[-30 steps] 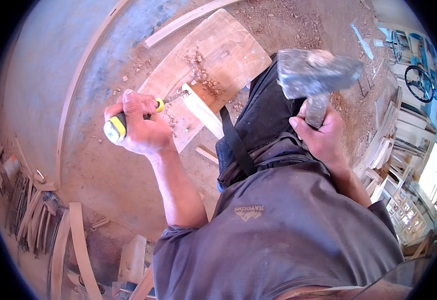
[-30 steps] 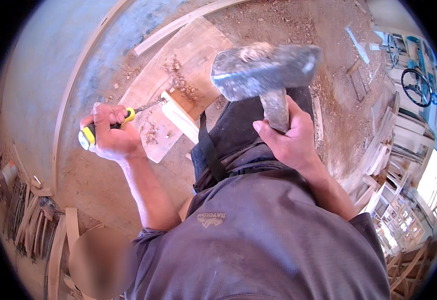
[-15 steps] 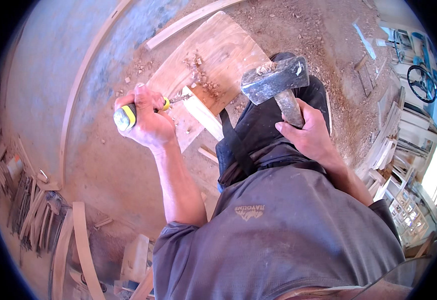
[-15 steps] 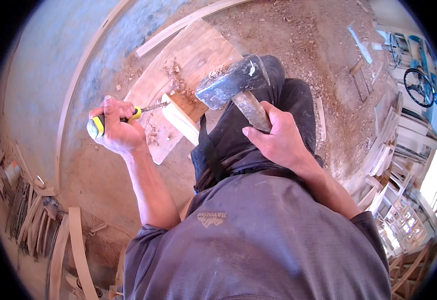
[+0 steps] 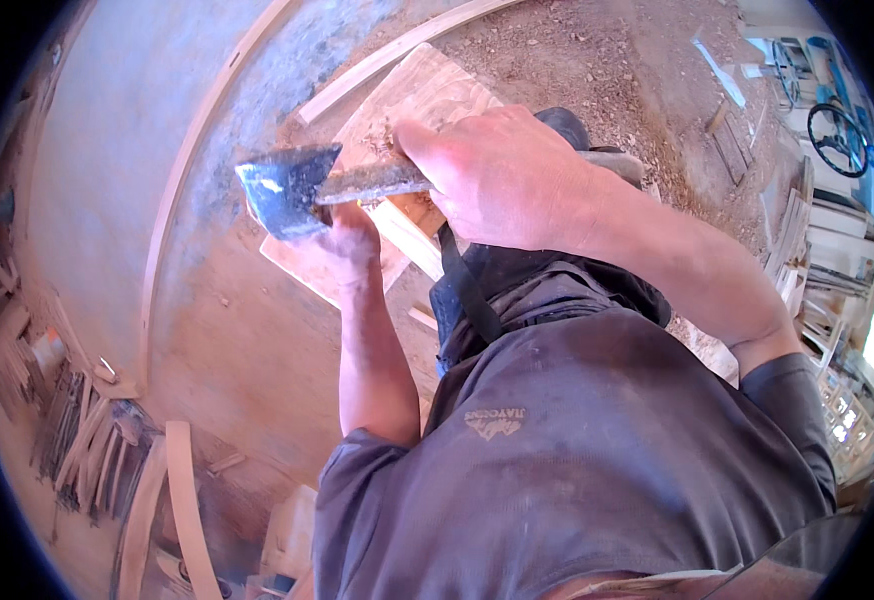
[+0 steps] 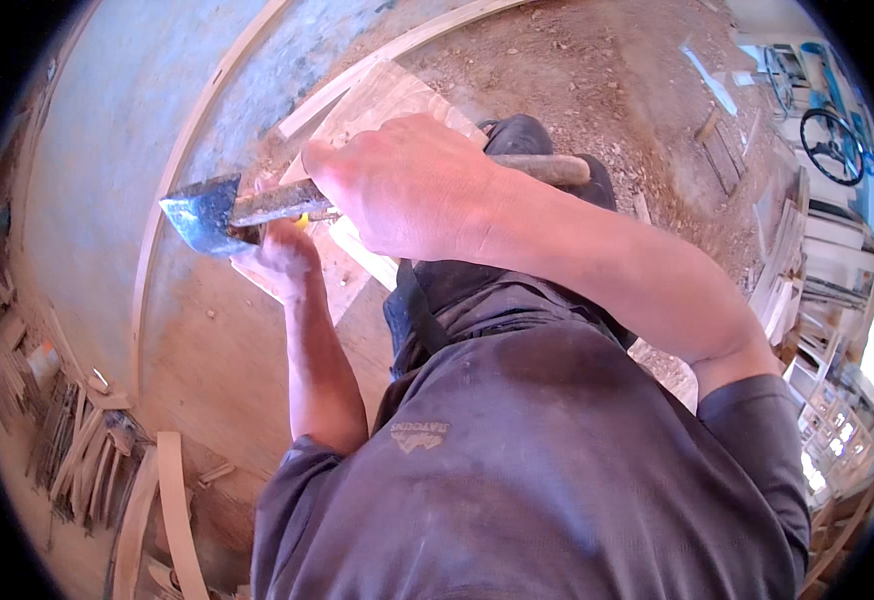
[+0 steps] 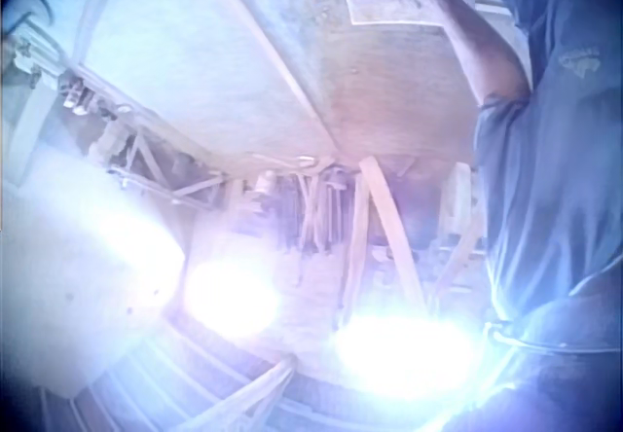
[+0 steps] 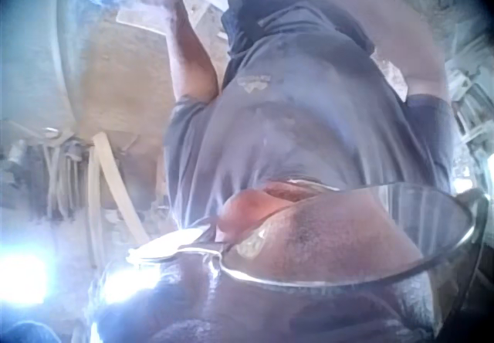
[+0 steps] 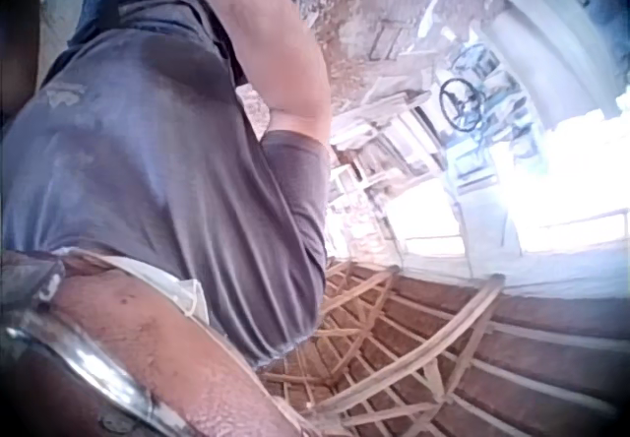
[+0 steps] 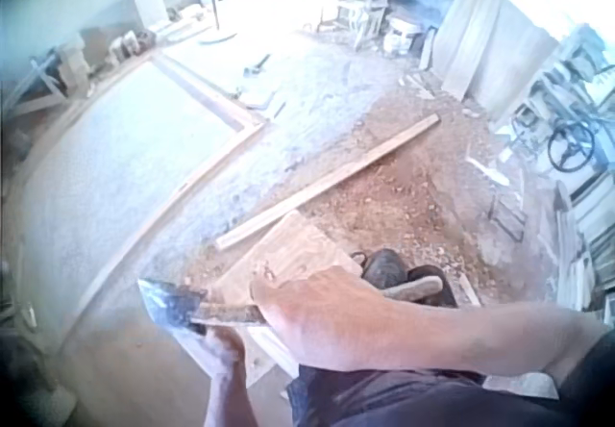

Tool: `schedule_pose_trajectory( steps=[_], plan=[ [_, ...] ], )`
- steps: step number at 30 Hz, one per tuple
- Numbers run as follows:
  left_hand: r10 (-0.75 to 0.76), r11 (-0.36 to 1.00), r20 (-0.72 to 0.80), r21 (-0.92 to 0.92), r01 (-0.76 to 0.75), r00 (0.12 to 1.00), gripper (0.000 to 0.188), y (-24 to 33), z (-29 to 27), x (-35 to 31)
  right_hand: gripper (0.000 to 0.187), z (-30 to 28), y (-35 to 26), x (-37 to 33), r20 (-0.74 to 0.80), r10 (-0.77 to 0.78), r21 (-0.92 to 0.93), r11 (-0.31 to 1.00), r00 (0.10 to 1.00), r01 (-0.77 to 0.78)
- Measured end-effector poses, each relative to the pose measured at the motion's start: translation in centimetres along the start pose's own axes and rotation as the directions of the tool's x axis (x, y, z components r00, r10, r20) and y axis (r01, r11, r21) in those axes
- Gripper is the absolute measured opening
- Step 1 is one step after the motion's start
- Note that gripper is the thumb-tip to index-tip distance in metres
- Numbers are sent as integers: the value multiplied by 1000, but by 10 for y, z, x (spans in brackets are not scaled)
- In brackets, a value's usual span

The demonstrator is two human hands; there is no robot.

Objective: The person carves out a recessed channel in a piece of wood by striking the back of a chisel with the side of an axe head.

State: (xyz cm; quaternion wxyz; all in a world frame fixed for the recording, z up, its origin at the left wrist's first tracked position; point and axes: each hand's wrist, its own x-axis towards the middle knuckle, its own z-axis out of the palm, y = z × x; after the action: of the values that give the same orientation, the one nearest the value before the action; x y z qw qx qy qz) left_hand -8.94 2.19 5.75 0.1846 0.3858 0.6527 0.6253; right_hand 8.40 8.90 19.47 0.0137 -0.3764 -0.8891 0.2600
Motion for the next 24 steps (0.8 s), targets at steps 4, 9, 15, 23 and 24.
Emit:
schedule_pose_trajectory(
  steps=[4,9,15,23,24],
  plan=[
    [-88,990,256,-85,113,963,16,13,1,-6,26,-3,-6,-13,-84,116,74,991,990,-110],
    [22,994,312,-107,12,950,18,23,6,-11,29,-21,-30,-31,-441,85,352,932,893,85],
    [36,999,477,-17,-32,878,15,12,1,-5,24,-1,-14,-26,-36,99,-85,991,994,-102],
    [-422,739,82,-545,396,903,21,-2,-29,34,33,38,12,-71,9,478,379,811,879,-445],
    [-304,812,123,-485,325,945,23,2,-28,26,35,40,15,-76,36,530,377,778,847,-503]
  ],
)
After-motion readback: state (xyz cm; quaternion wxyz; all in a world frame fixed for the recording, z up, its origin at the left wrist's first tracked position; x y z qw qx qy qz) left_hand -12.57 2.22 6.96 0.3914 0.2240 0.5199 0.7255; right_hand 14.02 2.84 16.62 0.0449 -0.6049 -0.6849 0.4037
